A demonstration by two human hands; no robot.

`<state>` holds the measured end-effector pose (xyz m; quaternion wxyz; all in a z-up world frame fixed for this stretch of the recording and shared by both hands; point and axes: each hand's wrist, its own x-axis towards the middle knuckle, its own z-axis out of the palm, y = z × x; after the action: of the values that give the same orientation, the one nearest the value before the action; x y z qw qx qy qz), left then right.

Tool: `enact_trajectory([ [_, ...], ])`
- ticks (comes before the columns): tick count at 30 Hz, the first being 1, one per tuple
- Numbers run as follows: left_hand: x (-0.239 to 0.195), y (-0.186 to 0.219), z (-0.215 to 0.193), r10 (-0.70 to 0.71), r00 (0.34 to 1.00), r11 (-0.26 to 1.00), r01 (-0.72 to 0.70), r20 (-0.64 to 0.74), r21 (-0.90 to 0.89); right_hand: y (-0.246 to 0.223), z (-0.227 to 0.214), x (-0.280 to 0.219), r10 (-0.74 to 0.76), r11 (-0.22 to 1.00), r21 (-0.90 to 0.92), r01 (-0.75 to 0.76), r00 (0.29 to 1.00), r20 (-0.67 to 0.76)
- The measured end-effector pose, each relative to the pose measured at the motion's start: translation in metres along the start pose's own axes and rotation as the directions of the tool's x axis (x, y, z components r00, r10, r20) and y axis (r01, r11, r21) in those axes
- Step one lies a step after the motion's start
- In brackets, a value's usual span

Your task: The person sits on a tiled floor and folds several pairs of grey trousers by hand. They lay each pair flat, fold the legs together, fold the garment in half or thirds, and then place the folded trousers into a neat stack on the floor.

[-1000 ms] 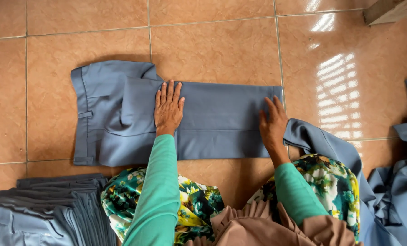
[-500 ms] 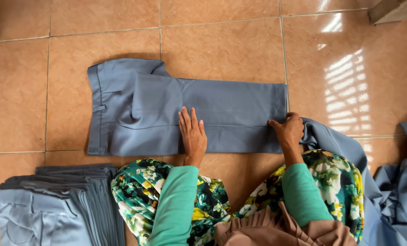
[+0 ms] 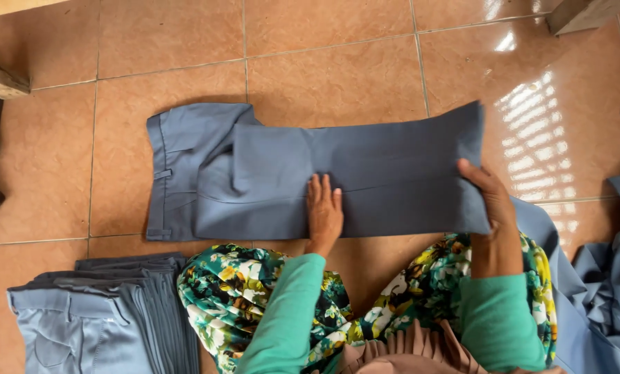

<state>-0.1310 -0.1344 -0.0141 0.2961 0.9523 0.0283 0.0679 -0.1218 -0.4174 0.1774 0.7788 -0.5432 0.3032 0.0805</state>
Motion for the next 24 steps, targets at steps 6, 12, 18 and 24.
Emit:
enact_trajectory([
  [6,-0.017,0.092,0.058,0.082,0.974,0.949,-0.012,0.210,-0.314,-0.048,0.002,-0.068,-0.124,0.927,0.349,0.137,0.991,-0.058],
  [12,-0.020,0.163,0.075,0.265,0.884,0.787,0.032,0.385,-0.616,-0.055,0.008,-0.079,-0.083,0.863,0.492,0.113,0.993,-0.082],
  [18,0.005,0.114,0.121,0.278,0.782,0.565,0.336,0.558,-0.753,-0.017,0.025,-0.035,-0.066,0.934,0.351,0.065,0.998,-0.008],
  [24,0.049,-0.047,0.061,0.200,0.759,-0.234,0.651,0.619,-0.722,0.016,0.121,-0.019,-0.070,0.994,0.098,0.048,0.968,0.240],
])
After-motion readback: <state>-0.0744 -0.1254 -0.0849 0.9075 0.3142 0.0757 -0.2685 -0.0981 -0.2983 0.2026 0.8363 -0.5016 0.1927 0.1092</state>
